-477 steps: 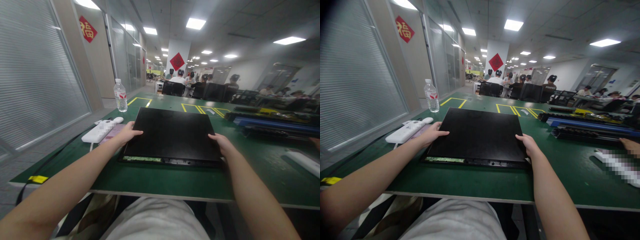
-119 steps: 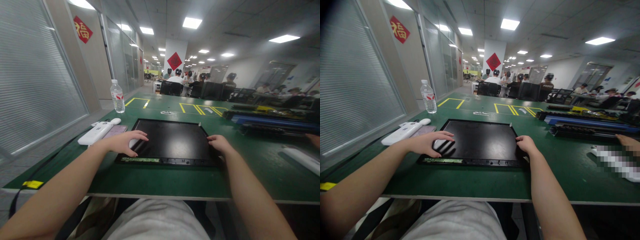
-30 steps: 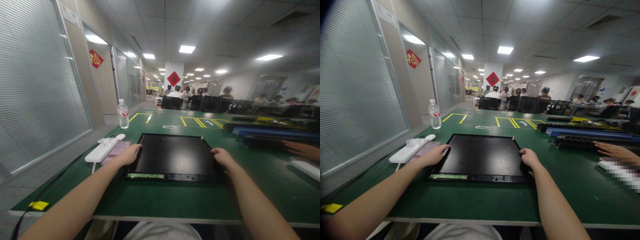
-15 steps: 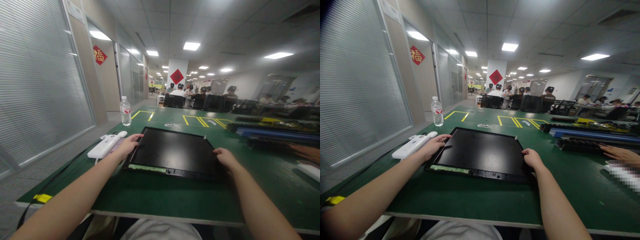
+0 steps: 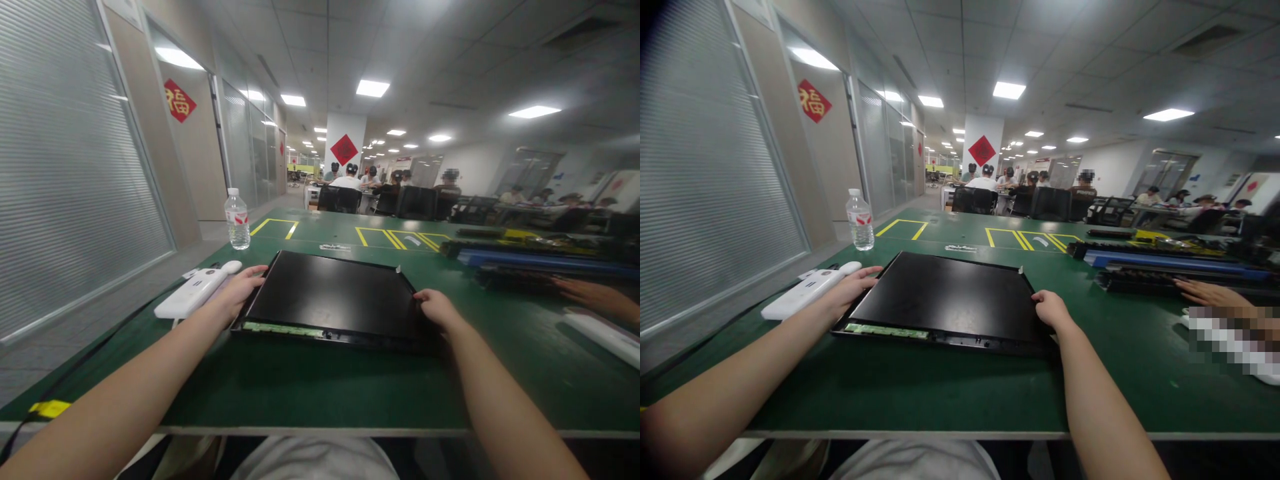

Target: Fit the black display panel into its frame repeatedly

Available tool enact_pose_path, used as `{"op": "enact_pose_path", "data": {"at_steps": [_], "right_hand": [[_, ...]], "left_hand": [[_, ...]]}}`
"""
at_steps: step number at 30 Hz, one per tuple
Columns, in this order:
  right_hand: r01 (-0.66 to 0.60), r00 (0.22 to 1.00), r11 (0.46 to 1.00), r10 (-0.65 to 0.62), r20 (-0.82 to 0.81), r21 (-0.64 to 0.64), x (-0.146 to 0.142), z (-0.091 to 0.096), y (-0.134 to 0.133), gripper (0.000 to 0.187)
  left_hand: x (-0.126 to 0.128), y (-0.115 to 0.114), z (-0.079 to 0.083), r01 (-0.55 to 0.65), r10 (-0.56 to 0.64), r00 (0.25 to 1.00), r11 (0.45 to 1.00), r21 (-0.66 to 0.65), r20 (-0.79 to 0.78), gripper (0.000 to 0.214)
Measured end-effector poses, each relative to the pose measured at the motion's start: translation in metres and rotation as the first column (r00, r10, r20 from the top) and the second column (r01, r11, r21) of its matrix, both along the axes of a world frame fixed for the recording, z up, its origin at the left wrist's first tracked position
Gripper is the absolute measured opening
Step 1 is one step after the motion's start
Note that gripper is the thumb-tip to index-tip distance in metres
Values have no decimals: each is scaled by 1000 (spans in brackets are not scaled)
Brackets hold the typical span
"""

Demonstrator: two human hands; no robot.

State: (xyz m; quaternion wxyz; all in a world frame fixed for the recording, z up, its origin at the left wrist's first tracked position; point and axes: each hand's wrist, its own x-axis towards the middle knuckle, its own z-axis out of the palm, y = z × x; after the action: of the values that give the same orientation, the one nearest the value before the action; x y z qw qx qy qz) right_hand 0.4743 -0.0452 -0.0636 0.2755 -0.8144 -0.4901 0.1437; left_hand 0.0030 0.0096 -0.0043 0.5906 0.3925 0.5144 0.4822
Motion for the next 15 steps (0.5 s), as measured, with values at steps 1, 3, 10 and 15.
{"op": "enact_pose_path", "data": {"at_steps": [1, 3, 10, 15], "right_hand": [[-1, 1000, 1000, 1, 0, -4, -1, 0, 0, 47], [-2, 1000, 1000, 2, -10, -10, -2, 1, -1, 47], [-7, 1000, 1000, 7, 19, -26, -4, 4, -3, 46], [4, 999, 1000, -3, 39, -25, -7, 6, -4, 44]], "left_hand": [[0, 0, 0, -4, 4, 1000, 1000, -3, 15, 58], [-1, 1, -1, -9, 9, 999, 1000, 1, 44, 59], [-5, -1, 0, 45, -45, 995, 999, 6, 87, 55], [-1, -7, 6, 100, -98, 992, 995, -24, 77, 41]]}}
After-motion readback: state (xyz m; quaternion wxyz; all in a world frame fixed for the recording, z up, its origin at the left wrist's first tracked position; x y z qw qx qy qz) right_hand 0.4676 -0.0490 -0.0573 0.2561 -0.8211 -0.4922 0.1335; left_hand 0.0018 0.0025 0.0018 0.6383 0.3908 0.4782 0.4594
